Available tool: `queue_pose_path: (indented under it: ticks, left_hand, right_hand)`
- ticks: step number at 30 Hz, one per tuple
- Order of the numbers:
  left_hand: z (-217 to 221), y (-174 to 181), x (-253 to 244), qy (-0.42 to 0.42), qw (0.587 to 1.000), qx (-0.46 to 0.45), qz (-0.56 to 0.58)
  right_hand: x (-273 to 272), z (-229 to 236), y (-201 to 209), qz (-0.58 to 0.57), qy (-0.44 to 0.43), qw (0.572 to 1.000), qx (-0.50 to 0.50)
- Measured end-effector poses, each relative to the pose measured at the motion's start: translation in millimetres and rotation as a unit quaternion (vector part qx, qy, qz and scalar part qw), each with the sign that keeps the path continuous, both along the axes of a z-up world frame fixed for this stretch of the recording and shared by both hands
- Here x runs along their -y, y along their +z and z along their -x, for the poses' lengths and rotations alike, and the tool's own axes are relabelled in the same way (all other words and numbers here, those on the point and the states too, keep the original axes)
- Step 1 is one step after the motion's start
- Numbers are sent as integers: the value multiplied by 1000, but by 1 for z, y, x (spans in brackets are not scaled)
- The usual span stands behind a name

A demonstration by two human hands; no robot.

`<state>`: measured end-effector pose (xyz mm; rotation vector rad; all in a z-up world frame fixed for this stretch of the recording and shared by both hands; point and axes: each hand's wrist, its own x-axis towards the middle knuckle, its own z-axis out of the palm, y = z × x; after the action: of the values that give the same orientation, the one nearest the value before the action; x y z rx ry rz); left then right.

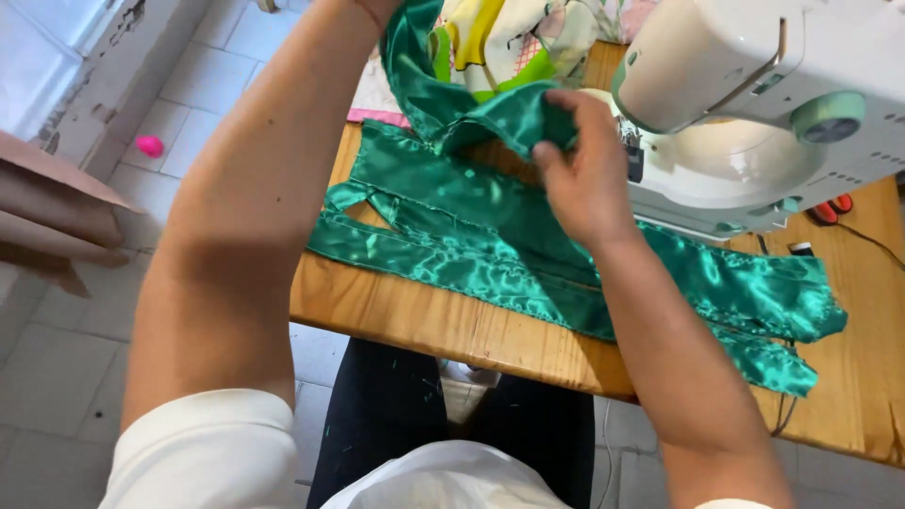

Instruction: The person uses scissors to cut a long strip of green satin fabric on a wooden table. After cutting, they fold the fabric strip and arrange it on the table near a sewing machine.

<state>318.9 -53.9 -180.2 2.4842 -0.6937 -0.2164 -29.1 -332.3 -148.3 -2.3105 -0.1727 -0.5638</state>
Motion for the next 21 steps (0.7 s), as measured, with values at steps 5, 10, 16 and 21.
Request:
queue_pose_path:
  ticks: [5, 10, 16, 21]
  left_hand:
    - [101, -4, 10, -144, 985, 87, -46]
    - [154, 7, -20, -158, 958, 224, 79]
    - [216, -3, -42, 41, 981, 134, -131]
    - [210, -30, -48, 68, 985, 49, -152]
  right_hand:
    - [10, 78, 12, 32, 48, 992, -112]
    - [127, 153, -11, 116, -121, 971, -173]
    - [250, 217, -72, 269, -319, 896, -149]
    - [256, 224, -84, 198, -318, 918, -127]
